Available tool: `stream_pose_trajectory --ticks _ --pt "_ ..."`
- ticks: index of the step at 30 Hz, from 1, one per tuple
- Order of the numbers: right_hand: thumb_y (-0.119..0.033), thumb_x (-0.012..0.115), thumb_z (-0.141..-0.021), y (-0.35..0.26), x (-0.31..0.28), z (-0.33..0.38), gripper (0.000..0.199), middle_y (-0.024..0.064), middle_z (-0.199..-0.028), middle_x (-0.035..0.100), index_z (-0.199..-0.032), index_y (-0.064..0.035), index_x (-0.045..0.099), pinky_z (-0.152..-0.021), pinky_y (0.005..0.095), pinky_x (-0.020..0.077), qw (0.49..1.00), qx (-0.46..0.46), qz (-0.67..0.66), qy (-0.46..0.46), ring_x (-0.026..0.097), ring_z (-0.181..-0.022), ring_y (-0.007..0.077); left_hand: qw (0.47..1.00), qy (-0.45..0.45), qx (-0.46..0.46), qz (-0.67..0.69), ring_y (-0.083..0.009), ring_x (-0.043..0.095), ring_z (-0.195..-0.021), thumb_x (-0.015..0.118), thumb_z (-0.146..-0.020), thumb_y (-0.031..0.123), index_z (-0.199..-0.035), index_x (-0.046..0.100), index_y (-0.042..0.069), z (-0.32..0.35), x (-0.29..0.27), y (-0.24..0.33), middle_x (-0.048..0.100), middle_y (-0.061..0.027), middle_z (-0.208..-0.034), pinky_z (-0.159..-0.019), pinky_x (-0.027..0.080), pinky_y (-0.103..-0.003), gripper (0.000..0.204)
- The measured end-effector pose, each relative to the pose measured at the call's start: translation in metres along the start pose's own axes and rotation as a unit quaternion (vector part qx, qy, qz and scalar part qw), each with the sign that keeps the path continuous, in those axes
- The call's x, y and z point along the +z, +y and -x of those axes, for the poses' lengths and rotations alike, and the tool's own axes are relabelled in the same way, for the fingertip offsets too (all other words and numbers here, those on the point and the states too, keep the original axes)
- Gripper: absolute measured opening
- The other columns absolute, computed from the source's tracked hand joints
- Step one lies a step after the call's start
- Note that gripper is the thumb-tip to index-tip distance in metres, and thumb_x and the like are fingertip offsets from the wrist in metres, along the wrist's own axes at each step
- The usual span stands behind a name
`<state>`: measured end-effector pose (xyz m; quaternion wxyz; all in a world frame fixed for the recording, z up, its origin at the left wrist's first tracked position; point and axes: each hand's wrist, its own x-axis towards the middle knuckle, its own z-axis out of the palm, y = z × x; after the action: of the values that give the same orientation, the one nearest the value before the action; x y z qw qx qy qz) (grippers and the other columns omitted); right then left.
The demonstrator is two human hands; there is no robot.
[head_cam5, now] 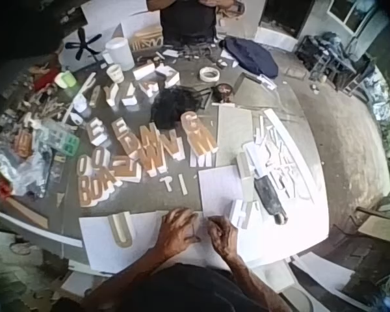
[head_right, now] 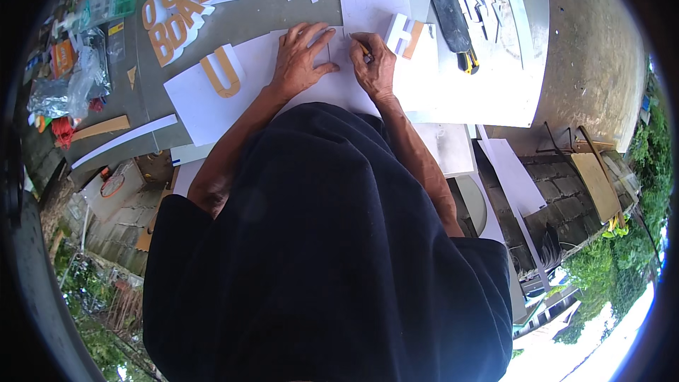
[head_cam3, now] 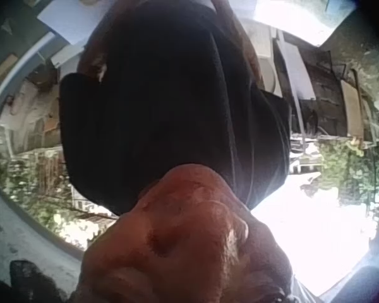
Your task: The recorder is tracing and assembling 3D-style sign letters from cutout materials at a workstation.
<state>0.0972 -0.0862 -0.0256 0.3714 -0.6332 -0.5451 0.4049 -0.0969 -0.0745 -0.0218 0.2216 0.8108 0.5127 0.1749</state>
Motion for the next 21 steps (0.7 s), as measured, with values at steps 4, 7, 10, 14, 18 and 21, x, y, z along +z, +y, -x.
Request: stream_pose_trajectory --ticks 4,7,10,14,18,21 --pt "-0.011 0.066 -0.094 -0.0003 0.0011 0.0 0.014 0.0169 -0.094 0.072 -0.103 -0.0011 0.067 -0.078 0.0354 0.0574 1.0 0.017 0.001 0.005 0.074 -0.086 0.027 1.0 0.003 -0.003 0.007 -0.0292 0.041 -0.133 0.087 -0.069 0.037 -0.134 0.064 0.016 -0.0013 0.0007 0.0015 0.053 -0.0029 -0.142 -0.105 0.036 -0.048 0.072" --pt "-0.011 0.066 -0.093 0.0033 0.0021 -0.001 0.014 0.017 -0.094 0.072 -0.104 -0.0009 0.067 -0.078 0.0354 0.0573 1.0 0.003 0.001 0.009 0.073 -0.085 0.0268 1.0 0.007 -0.007 0.006 -0.029 0.042 -0.132 0.088 -0.068 0.037 -0.132 0.065 0.016 -0.0025 0.0009 0.0028 0.054 -0.0029 -0.141 -0.105 0.036 -0.048 0.071" --pt "-0.011 0.066 -0.093 0.002 0.0022 -0.0021 0.015 0.0172 -0.094 0.072 -0.104 -0.0007 0.066 -0.077 0.0354 0.0571 1.0 -0.002 0.004 0.012 0.073 -0.085 0.0266 1.0 0.002 -0.011 0.007 -0.0287 0.042 -0.132 0.088 -0.068 0.037 -0.132 0.065 0.015 -0.003 0.0008 0.003 0.053 -0.0027 -0.141 -0.105 0.036 -0.047 0.071" --pt "-0.011 0.066 -0.093 0.0004 0.0018 -0.0024 0.016 0.017 -0.093 0.072 -0.105 -0.0004 0.067 -0.076 0.0356 0.057 1.0 -0.01 0.019 0.014 0.073 -0.083 0.0262 1.0 0.004 -0.009 0.005 -0.0285 0.042 -0.132 0.088 -0.067 0.037 -0.131 0.066 0.015 -0.0037 0.0022 0.0027 0.054 -0.0025 -0.14 -0.104 0.036 -0.047 0.071" --pt "-0.011 0.065 -0.094 -0.0009 -0.0008 -0.0014 0.015 0.0157 -0.091 0.072 -0.105 0.0 0.067 -0.074 0.0342 0.0569 1.0 0.023 0.006 -0.009 0.072 -0.08 0.0235 1.0 0.013 -0.005 0.004 -0.0287 0.043 -0.131 0.088 -0.067 0.037 -0.131 0.066 0.015 -0.0032 0.0025 0.0013 0.055 -0.0025 -0.14 -0.103 0.036 -0.047 0.071" --pt "-0.012 0.065 -0.095 -0.0055 -0.0011 -0.001 0.016 0.0151 -0.091 0.071 -0.106 0.0001 0.066 -0.073 0.0334 0.0569 0.999 0.05 -0.013 -0.008 0.071 -0.079 0.0218 1.0 0.012 -0.006 0.008 -0.0288 0.043 -0.13 0.088 -0.067 0.037 -0.13 0.066 0.015 -0.0028 0.0013 0.0011 0.055 -0.0026 -0.139 -0.103 0.036 -0.047 0.071"
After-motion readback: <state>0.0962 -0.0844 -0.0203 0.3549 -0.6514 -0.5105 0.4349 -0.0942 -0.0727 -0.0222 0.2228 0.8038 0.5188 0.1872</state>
